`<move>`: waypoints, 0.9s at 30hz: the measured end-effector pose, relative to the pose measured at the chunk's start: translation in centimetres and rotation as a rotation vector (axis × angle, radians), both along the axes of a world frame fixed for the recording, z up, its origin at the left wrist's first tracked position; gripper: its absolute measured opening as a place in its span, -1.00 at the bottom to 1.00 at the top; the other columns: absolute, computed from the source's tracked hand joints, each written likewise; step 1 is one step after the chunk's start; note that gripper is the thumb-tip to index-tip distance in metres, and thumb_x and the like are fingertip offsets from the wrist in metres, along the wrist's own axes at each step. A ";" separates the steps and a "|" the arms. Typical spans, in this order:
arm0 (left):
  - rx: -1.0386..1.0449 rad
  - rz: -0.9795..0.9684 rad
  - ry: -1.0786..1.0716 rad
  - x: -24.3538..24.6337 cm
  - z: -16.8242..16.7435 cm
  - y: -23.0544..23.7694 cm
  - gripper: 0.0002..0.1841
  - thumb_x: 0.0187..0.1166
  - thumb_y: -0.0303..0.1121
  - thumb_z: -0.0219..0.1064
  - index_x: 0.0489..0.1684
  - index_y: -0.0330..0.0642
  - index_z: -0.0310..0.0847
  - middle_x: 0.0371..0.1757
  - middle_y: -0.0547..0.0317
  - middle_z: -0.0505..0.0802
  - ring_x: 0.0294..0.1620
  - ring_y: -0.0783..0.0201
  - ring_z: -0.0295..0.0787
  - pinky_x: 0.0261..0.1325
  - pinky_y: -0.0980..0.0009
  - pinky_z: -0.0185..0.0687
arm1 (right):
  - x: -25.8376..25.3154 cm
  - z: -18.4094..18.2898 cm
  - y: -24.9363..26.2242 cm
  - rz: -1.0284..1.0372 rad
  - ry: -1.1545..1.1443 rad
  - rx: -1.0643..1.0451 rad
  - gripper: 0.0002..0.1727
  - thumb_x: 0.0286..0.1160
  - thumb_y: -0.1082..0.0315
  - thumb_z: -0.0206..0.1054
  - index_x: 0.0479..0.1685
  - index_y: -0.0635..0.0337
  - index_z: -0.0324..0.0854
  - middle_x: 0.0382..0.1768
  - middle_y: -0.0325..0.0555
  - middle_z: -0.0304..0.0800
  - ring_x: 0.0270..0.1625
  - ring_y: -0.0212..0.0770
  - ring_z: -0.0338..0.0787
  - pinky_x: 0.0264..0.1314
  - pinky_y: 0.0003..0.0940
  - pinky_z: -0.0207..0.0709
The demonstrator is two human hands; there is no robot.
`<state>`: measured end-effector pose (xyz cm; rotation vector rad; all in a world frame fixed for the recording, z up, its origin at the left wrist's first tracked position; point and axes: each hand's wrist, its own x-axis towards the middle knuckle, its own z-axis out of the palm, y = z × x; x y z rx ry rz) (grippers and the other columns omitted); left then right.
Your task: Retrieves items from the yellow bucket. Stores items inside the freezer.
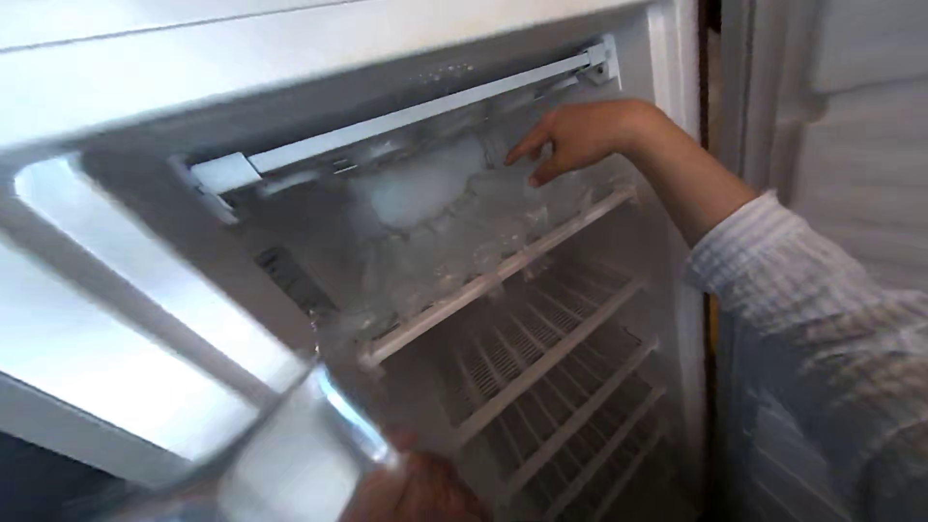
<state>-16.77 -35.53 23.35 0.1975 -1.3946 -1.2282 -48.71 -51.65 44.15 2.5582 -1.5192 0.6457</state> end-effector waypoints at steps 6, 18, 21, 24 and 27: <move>0.318 0.059 -0.097 -5.8 9.2 -3.2 -0.68 0.76 -0.03 0.04 0.04 0.05 0.66 -0.31 0.31 0.86 -0.38 0.41 0.83 -0.32 0.45 0.82 | -0.5 -10.5 7.4 0.347 -0.614 -0.517 -0.62 0.72 0.19 0.20 0.28 0.22 0.72 -0.01 -0.08 0.78 -0.20 -0.35 0.70 -0.16 -0.43 0.64; 0.347 0.400 -0.507 -11.0 16.6 -14.4 -0.64 0.81 0.01 0.02 0.22 -0.07 0.42 -0.08 0.20 0.76 -0.11 0.31 0.82 -0.01 0.34 0.79 | 8.3 -19.6 9.6 0.341 -1.040 -0.791 -0.58 0.49 0.35 0.46 0.29 0.30 0.61 0.36 0.20 0.63 0.23 -0.36 0.74 0.27 -0.64 0.60; 0.410 0.530 -0.855 -9.2 20.0 -17.0 -0.43 0.71 0.17 0.13 0.31 -0.18 0.47 -0.02 0.15 0.73 -0.10 0.35 0.76 -0.01 0.46 0.71 | 5.0 -15.7 8.6 0.341 -0.859 -0.694 -0.51 0.34 0.43 0.48 0.34 0.29 0.65 0.38 0.17 0.62 0.32 -0.21 0.72 0.26 -0.46 0.66; 0.406 0.608 -1.042 -9.7 20.7 -19.4 -0.48 0.78 0.11 0.03 0.27 -0.21 0.48 -0.16 0.15 0.73 -0.33 0.42 0.67 -0.22 0.55 0.62 | 3.2 -12.1 5.8 0.420 -0.622 -0.634 -0.47 0.24 0.58 0.50 0.32 0.28 0.65 0.37 0.20 0.63 0.37 -0.06 0.70 0.31 -0.31 0.68; 0.305 0.702 -1.172 -11.0 20.9 -22.2 -0.56 0.84 0.04 0.01 0.35 -0.08 0.52 -0.21 0.22 0.73 -0.47 0.48 0.52 -0.38 0.57 0.45 | 3.7 -9.8 2.7 0.392 -0.396 -0.553 -0.40 0.19 0.71 0.41 0.31 0.08 0.72 0.42 0.15 0.61 0.30 0.11 0.71 0.25 -0.06 0.69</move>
